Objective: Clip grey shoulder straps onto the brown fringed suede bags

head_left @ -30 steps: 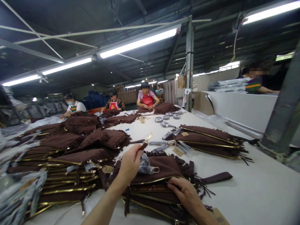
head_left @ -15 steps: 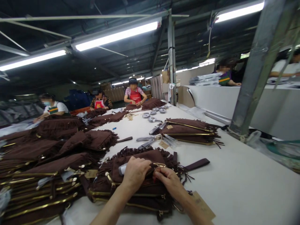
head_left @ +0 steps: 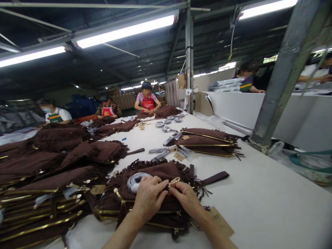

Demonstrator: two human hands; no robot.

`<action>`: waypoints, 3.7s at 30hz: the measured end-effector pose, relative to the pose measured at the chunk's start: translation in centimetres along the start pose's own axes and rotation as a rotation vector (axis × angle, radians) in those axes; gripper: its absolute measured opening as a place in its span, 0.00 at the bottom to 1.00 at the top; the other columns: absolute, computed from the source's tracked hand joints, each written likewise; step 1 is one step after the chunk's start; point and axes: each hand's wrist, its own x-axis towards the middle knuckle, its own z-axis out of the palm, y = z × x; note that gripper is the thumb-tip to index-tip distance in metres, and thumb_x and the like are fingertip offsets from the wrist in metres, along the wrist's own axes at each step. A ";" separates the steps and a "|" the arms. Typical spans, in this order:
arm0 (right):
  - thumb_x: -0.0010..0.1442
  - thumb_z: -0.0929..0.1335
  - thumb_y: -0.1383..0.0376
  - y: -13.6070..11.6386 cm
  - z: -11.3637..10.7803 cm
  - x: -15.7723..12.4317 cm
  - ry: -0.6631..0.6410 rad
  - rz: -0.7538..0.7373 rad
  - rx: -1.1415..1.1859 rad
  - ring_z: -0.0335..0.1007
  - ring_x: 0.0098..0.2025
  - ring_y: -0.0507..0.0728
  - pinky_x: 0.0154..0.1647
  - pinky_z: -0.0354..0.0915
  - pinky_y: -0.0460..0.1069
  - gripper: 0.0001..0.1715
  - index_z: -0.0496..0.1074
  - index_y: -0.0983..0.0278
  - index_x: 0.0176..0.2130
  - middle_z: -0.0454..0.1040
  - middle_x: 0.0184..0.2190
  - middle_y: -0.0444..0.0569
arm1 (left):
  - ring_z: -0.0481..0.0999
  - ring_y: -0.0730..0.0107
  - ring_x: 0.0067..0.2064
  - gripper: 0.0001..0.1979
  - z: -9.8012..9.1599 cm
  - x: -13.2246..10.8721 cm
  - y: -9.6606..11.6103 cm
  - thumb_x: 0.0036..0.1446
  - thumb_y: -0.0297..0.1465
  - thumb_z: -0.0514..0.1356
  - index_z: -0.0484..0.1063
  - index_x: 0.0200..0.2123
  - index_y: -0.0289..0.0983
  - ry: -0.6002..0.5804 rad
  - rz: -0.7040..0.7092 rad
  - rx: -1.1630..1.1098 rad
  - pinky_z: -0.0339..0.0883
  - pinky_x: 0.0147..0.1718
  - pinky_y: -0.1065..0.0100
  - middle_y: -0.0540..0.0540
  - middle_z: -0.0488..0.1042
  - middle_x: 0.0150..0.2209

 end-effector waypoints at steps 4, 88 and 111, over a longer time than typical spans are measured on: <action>0.59 0.65 0.55 0.2 -0.1 0.0 -0.001 -0.004 0.010 0.68 0.31 0.57 0.35 0.60 0.49 0.18 0.71 0.62 0.24 0.74 0.25 0.44 | 0.70 0.60 0.41 0.09 0.2 0.7 1.0 0.62 0.32 0.58 0.80 0.37 0.45 0.084 -0.138 -0.151 0.57 0.40 0.61 0.46 0.75 0.36; 0.53 0.73 0.47 -0.9 0.8 -1.7 0.192 0.139 0.350 0.63 0.22 0.50 0.22 0.61 0.44 0.24 0.74 0.65 0.33 0.70 0.21 0.42 | 0.68 0.77 0.24 0.04 3.7 0.6 2.3 0.51 0.29 0.57 0.64 0.31 0.36 0.200 -0.418 -1.285 0.63 0.23 0.74 0.53 0.68 0.26; 0.66 0.63 0.67 -6.1 4.0 1.1 0.070 -0.490 -0.635 0.67 0.51 0.62 0.54 0.62 0.57 0.12 0.75 0.60 0.44 0.75 0.48 0.54 | 0.70 0.60 0.40 0.12 -2.0 -6.3 0.0 0.62 0.22 0.48 0.70 0.36 0.37 0.272 -0.118 -0.324 0.66 0.40 0.62 0.42 0.72 0.38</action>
